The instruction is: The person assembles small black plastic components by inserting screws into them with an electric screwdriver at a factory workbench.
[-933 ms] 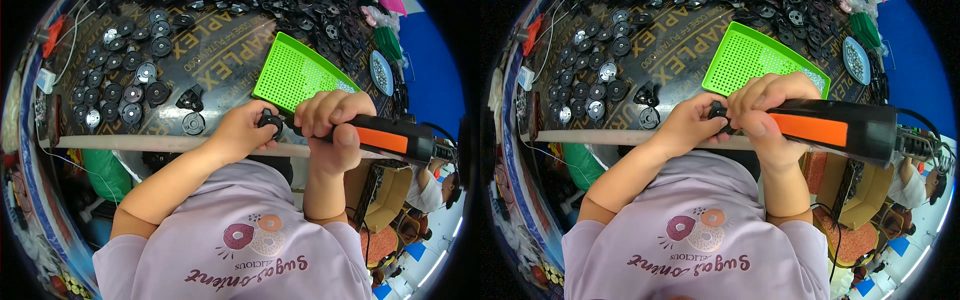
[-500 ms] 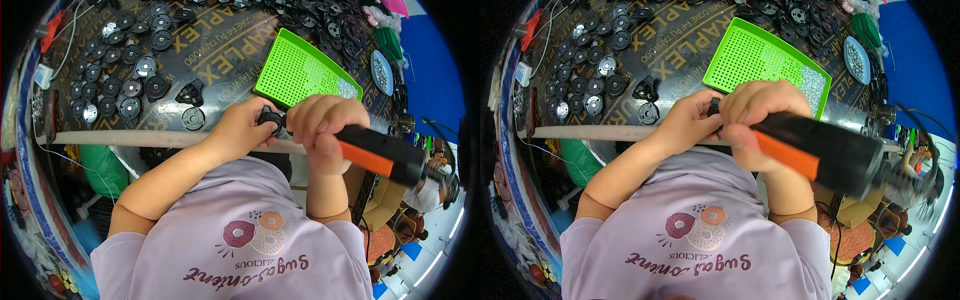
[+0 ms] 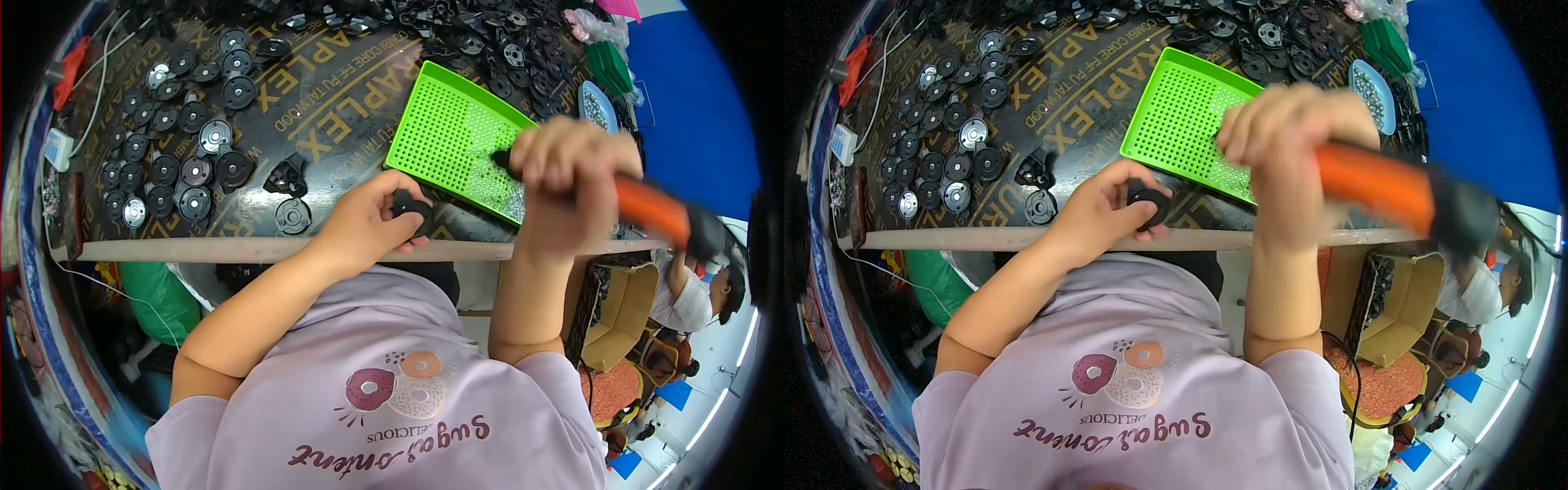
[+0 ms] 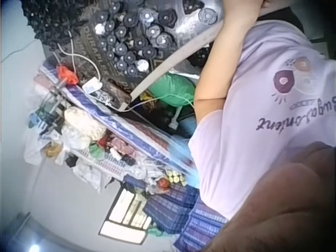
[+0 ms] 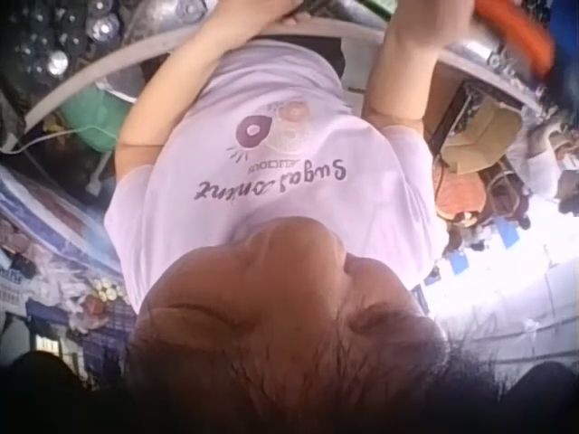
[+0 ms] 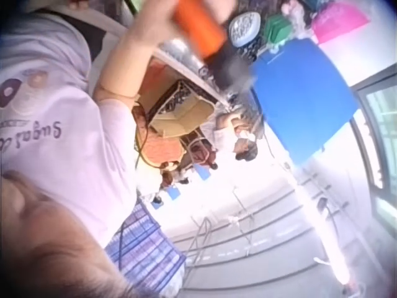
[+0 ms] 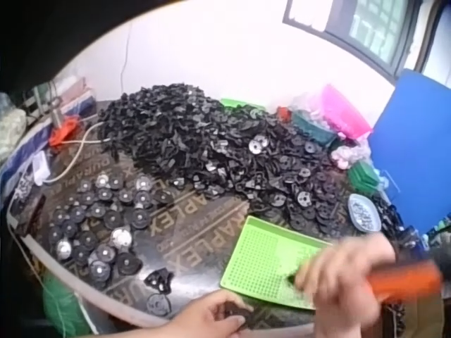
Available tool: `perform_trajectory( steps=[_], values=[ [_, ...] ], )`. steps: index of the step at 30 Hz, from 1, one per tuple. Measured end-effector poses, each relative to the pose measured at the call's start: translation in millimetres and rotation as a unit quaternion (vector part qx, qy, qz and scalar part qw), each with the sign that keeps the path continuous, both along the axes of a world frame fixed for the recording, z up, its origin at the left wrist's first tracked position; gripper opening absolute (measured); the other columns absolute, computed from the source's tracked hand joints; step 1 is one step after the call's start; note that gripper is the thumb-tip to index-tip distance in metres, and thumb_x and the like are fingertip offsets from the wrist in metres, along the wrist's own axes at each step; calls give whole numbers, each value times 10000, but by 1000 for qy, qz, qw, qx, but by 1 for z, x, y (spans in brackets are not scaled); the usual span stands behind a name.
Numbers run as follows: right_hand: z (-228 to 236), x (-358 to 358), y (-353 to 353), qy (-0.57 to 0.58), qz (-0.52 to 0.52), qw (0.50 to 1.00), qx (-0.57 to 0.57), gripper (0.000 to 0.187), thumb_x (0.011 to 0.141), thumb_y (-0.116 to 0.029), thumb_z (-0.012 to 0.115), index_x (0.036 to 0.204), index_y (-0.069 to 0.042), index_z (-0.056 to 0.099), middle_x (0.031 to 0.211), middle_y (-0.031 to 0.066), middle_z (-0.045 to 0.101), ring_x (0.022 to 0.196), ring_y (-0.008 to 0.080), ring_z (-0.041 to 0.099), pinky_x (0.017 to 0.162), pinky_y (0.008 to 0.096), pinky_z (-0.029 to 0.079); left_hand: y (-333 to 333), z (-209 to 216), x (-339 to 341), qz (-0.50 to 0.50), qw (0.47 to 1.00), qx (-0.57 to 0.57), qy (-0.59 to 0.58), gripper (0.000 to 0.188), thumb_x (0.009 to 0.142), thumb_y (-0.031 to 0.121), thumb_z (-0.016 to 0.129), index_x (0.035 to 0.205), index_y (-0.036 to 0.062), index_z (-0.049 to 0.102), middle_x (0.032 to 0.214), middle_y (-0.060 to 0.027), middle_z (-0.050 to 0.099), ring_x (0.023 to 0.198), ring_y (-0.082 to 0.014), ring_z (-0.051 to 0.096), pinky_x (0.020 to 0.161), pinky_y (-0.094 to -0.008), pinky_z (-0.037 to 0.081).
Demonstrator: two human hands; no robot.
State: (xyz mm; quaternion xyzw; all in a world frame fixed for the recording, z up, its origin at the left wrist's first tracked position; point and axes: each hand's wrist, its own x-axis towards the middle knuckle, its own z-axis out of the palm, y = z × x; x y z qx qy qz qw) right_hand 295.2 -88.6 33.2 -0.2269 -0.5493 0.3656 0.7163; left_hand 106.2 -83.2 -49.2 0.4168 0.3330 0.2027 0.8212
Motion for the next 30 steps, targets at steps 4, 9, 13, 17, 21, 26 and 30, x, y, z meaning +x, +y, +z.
perform_trajectory(
  steps=[4, 9, 13, 17, 21, 26, 30],
  values=[
    [-29, 23, 36, -30, -215, 974, -70, 110, 802, 10, 672, 751, -2, 575, 597, 71, 588, 516, 143, 567, 538, 250, 460, 1, -5, -7, 10, 999, 6, -53, 248, 844, -92, 528, 1032, 52, 456, 1044, -131, 592, 911, -255, 663, 707, -299, 562],
    [-37, 26, 39, -38, -219, 970, -100, 112, 807, -7, 665, 731, 2, 582, 586, 70, 587, 505, 147, 568, 541, 259, 463, 3, -7, -7, 19, 997, -6, -70, 240, 847, -75, 545, 1000, 68, 430, 1019, -154, 600, 909, -254, 666, 705, -306, 565],
    [-37, 26, 40, -31, -212, 971, -108, 122, 810, -10, 658, 724, 1, 574, 584, 67, 581, 505, 148, 568, 539, 261, 461, 4, -7, -5, 26, 997, -28, -61, 237, 862, -42, 563, 1038, 62, 443, 1038, -167, 615, 887, -242, 672, 690, -301, 565],
    [-39, 27, 41, -43, -221, 967, -115, 121, 811, -6, 658, 730, 0, 568, 586, 65, 581, 505, 148, 570, 539, 266, 466, 2, -4, -4, 20, 999, 6, -32, 278, 873, -21, 569, 1137, 24, 491, 1044, -158, 624, 870, -216, 673, 684, -276, 563],
    [-39, 25, 39, -48, -229, 965, -116, 108, 811, -6, 661, 758, 1, 567, 592, 61, 581, 506, 146, 572, 540, 270, 471, 3, -4, -2, 1, 1000, -3, -3, 314, 880, 20, 570, 1191, -17, 546, 1010, -126, 636, 843, -168, 668, 674, -241, 555],
    [-21, 25, 22, 39, -157, 985, -54, 55, 879, -45, 570, 860, -26, 522, 640, 80, 511, 528, 186, 498, 556, 350, 467, 5, -3, -3, 12, 1000, -21, 19, 279, 890, 8, 561, 1163, -48, 561, 1024, -131, 626, 857, -204, 677, 670, -247, 567],
    [-7, 4, -6, 64, -42, 995, -68, 173, 915, -180, 541, 828, -55, 456, 631, 67, 471, 523, 187, 475, 553, 356, 457, 6, -7, -1, -7, 999, 3, 39, 271, 897, 15, 556, 1153, -73, 550, 1015, -132, 628, 834, -208, 682, 631, -240, 567]
  ],
)
